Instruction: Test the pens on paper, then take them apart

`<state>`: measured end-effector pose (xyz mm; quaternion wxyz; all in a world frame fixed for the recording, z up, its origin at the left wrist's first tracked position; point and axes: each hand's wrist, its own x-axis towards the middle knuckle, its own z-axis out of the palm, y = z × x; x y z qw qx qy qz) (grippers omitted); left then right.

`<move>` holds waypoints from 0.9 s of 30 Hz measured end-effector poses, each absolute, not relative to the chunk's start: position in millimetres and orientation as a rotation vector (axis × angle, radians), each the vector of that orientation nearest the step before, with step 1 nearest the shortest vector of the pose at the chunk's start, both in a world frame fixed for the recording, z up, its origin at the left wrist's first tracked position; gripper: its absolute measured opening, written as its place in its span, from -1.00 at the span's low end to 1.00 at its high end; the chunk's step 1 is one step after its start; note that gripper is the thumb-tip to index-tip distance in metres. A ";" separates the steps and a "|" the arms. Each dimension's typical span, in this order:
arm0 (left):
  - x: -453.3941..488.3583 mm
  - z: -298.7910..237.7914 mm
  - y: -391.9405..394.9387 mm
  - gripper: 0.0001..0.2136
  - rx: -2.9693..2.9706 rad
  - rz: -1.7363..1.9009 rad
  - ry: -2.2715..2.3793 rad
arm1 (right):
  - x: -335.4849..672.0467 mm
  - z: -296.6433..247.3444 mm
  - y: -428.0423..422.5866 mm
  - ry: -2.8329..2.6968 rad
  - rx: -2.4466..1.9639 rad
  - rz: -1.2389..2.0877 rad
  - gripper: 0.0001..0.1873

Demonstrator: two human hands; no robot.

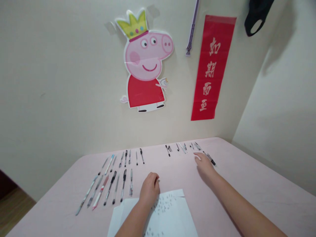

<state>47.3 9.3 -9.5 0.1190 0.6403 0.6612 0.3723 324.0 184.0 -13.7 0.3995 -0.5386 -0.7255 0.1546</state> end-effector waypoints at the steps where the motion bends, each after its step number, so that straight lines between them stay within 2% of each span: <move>1: 47.3 -9.9 9.4 -0.84 1.873 1.089 1.934 | 304.1 -8.7 168.2 -1.935 -1.301 0.299 -0.60; 5: 47.2 -12.0 10.2 -0.85 1.885 1.122 1.922 | 228.4 9.4 94.1 -2.271 -0.989 0.143 -0.59; 8: 46.5 -12.8 11.4 -0.85 1.867 1.133 1.916 | 189.4 10.4 50.1 -2.442 -0.942 0.293 -0.56; 10: 45.8 -12.6 12.4 -0.85 1.831 1.114 1.939 | 174.9 5.3 33.6 -2.499 -1.016 0.405 -0.47; 18: 45.0 -13.8 13.9 -0.85 1.772 1.117 1.976 | 173.2 -7.8 22.7 -2.543 -1.100 0.482 -0.38; 27: 45.7 -11.1 12.4 -0.85 1.744 1.139 1.978 | 177.3 -5.4 25.2 -2.618 -1.070 0.546 -0.39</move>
